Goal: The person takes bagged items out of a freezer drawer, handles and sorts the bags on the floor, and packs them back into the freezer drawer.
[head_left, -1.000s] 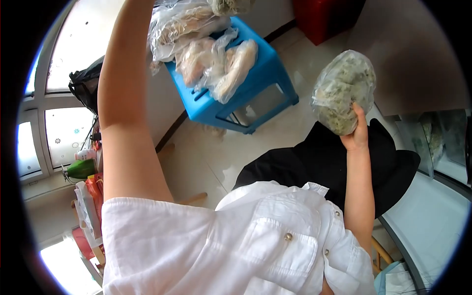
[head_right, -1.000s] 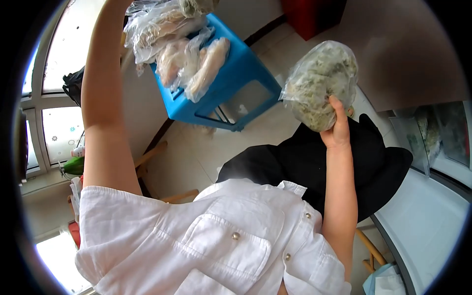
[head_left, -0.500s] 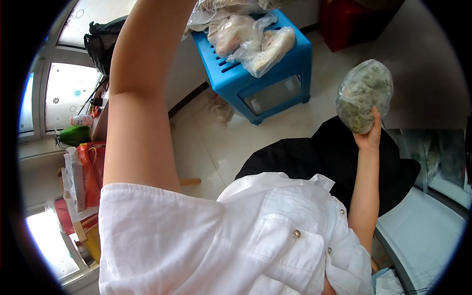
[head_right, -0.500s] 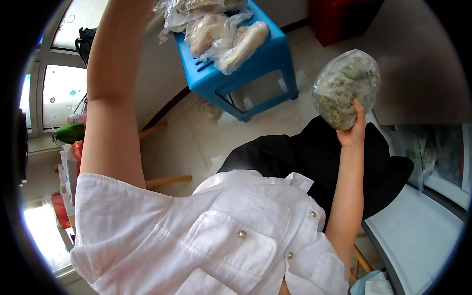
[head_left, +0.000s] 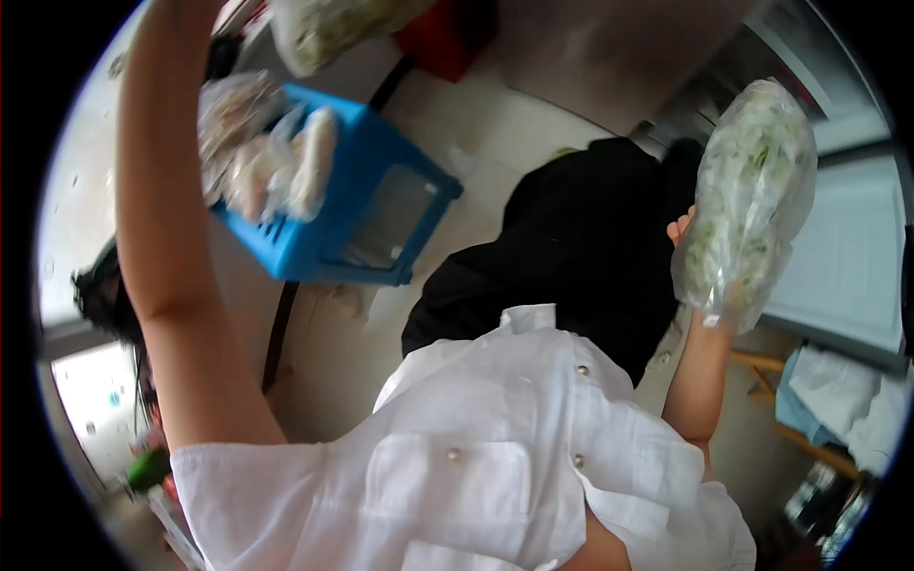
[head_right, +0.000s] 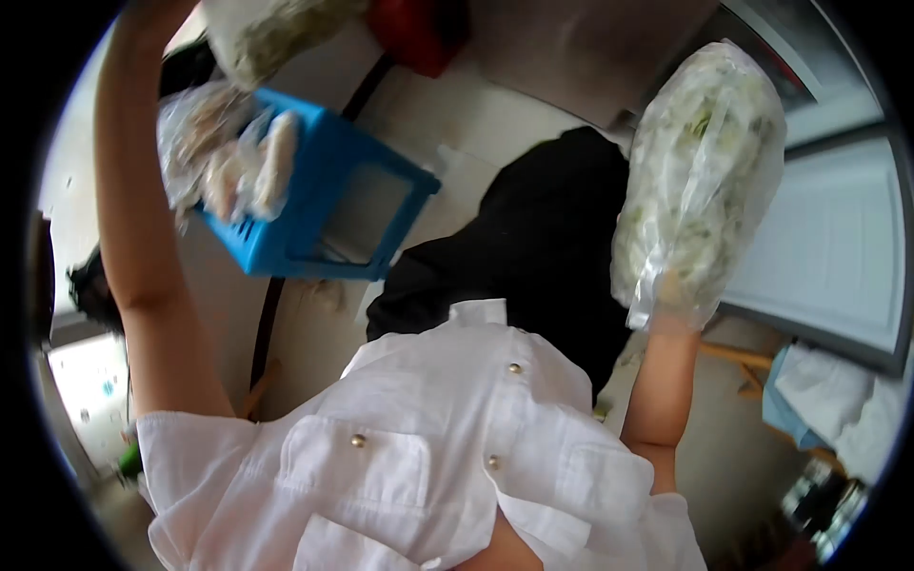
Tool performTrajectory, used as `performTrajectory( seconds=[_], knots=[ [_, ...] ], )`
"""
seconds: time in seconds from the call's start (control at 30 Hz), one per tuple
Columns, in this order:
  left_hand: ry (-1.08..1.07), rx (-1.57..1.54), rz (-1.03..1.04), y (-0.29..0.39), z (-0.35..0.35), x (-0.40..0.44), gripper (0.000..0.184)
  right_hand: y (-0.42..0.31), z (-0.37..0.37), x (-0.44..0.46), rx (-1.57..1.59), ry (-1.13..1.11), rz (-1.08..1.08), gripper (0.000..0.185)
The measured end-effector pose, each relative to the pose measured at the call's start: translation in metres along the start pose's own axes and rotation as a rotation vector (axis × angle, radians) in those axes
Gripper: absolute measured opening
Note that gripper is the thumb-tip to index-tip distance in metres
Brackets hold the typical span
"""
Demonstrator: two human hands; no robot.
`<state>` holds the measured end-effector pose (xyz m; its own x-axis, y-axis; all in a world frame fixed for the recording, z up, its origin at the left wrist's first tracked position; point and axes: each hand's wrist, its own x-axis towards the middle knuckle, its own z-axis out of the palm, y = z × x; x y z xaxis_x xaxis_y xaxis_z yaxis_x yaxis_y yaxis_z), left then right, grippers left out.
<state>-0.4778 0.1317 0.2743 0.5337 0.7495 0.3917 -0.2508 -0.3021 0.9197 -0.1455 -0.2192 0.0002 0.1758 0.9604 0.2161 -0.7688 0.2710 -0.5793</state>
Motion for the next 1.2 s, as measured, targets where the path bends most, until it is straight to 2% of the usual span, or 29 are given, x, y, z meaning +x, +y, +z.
performTrajectory(
  seconds=[0.07,0.1,0.13,0.17,0.27,0.33,0.4,0.43,0.53,0.57,0.6,0.7,0.73,0.9,1.0,1.1,1.2],
  knots=[
    [-0.155,0.332,0.035,-0.005,0.022,0.005,0.018,-0.029,-0.009,-0.068,-0.093,0.151,-0.081,0.060],
    [-0.359,-0.122,-0.154,-0.007,0.033,0.018,0.019,-0.039,-0.016,-0.108,-0.142,0.252,-0.106,0.059],
    [-0.224,-0.115,-0.160,-0.011,0.049,0.019,0.021,-0.048,-0.023,-0.149,-0.186,0.357,-0.127,0.058],
    [-0.259,-0.047,-0.063,-0.020,0.046,0.031,0.020,-0.055,-0.032,-0.189,-0.217,0.474,-0.131,0.057],
    [-0.350,0.062,-0.018,-0.039,0.081,0.043,0.013,-0.047,-0.046,-0.298,-0.242,0.831,-0.097,0.055],
    [-0.237,0.080,-0.102,-0.050,0.093,0.064,0.010,-0.027,-0.048,-0.350,-0.164,1.083,-0.025,0.054],
    [-0.187,0.364,-0.114,-0.058,0.121,0.073,0.010,-0.005,-0.047,-0.393,-0.042,1.333,0.050,0.053],
    [-0.195,0.381,-0.162,-0.062,0.125,0.082,0.010,0.010,-0.049,-0.408,0.012,1.482,0.034,0.051],
    [-0.252,0.289,-0.337,-0.075,0.130,0.116,0.010,0.042,-0.063,-0.444,0.163,1.701,-0.025,0.055],
    [-0.376,0.279,-0.485,-0.089,0.146,0.142,0.008,0.062,-0.067,-0.472,0.275,1.794,-0.076,0.055],
    [-0.450,0.259,-0.594,-0.082,0.143,0.152,0.010,0.078,-0.073,-0.485,0.343,1.834,-0.136,0.055],
    [-0.592,1.272,0.141,-0.070,0.214,0.092,0.028,0.104,-0.065,-0.500,0.506,1.985,-0.260,0.057],
    [-0.597,1.360,0.156,-0.073,0.215,0.097,0.030,0.111,-0.063,-0.505,0.562,2.045,-0.287,0.058],
    [-0.601,1.820,0.257,-0.077,0.168,0.161,0.046,0.168,-0.057,-0.533,0.670,2.047,-0.420,0.063],
    [-0.494,1.727,0.296,-0.073,0.221,0.112,0.046,0.196,-0.060,-0.536,0.666,2.069,-0.440,0.066],
    [-0.358,1.898,0.253,-0.069,0.262,0.089,0.046,0.221,-0.068,-0.532,0.644,2.022,-0.539,0.068],
    [-0.461,1.921,0.025,-0.057,0.276,0.091,0.047,0.246,-0.082,-0.523,0.663,1.941,-0.750,0.073]
  ],
)
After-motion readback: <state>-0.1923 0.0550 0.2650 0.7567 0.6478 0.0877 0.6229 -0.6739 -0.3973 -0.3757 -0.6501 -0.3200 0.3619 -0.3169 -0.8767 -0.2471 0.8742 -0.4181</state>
